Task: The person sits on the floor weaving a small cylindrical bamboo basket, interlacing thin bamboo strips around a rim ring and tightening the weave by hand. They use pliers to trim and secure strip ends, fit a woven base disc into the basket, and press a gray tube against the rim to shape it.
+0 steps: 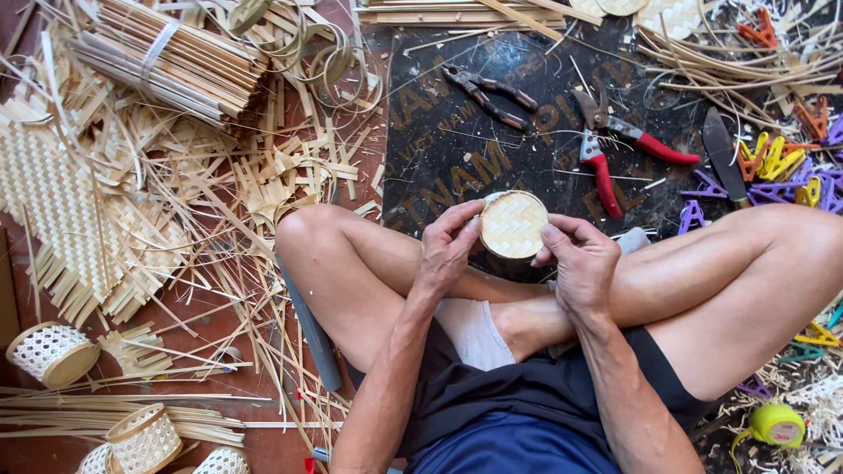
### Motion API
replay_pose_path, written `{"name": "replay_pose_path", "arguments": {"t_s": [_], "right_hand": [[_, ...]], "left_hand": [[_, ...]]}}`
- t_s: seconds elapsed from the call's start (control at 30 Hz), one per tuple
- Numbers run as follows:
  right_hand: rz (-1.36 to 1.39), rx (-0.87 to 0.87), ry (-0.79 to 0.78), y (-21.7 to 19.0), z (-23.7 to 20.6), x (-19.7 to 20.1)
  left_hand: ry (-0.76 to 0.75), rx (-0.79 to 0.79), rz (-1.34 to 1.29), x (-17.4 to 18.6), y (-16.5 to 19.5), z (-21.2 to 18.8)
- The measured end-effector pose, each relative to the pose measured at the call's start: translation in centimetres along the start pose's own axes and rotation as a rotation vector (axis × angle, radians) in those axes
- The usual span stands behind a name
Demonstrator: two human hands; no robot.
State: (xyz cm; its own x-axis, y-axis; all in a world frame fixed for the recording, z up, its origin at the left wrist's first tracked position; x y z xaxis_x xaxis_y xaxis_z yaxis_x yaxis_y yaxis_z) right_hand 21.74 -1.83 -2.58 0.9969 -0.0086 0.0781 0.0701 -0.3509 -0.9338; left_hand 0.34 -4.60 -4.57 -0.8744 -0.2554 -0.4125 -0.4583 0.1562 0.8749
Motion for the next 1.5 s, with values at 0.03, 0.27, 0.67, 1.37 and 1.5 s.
{"name": "replay_pose_path", "arguments": {"t_s": [0.03,0.27,0.67,1.37,1.5], "right_hand": [[0.011,0.011,0.005,0.0,0.0,0.1],[-0.082,0.099,0.004,-0.7,-0.6,-0.3],[-0.163,0.161,0.089,-2.4,-0.4,-0.8],[-0.197,-0.108,-0.257,0.1,1.3,-1.9],[-0.207,-0.082,-0.227,0.1,1.4,-2.1]], "left_hand": [[-0.004,0.007,0.026,0.0,0.0,0.0],[-0.013,0.014,0.119,0.3,0.5,0.0],[-0.034,-0.073,0.153,-0.5,1.2,-0.2],[0.065,0.221,-0.039,-2.1,-1.4,-1.8],[0.07,0.155,-0.083,-2.8,-1.8,-1.6]]}}
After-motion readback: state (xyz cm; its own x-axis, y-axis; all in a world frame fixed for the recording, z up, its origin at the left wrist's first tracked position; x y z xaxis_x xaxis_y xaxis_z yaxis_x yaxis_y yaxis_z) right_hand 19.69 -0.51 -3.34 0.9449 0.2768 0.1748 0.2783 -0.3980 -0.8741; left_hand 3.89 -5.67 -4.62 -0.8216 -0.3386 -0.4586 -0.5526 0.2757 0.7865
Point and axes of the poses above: each hand's wrist, its own z-axis towards the middle knuckle, its own x-axis out of the back of the hand, y = z × x, the point moved 8 cm from there along z, towards the middle knuckle, and after that the axes turned 15 degrees about -z, right-handed, at the moved point
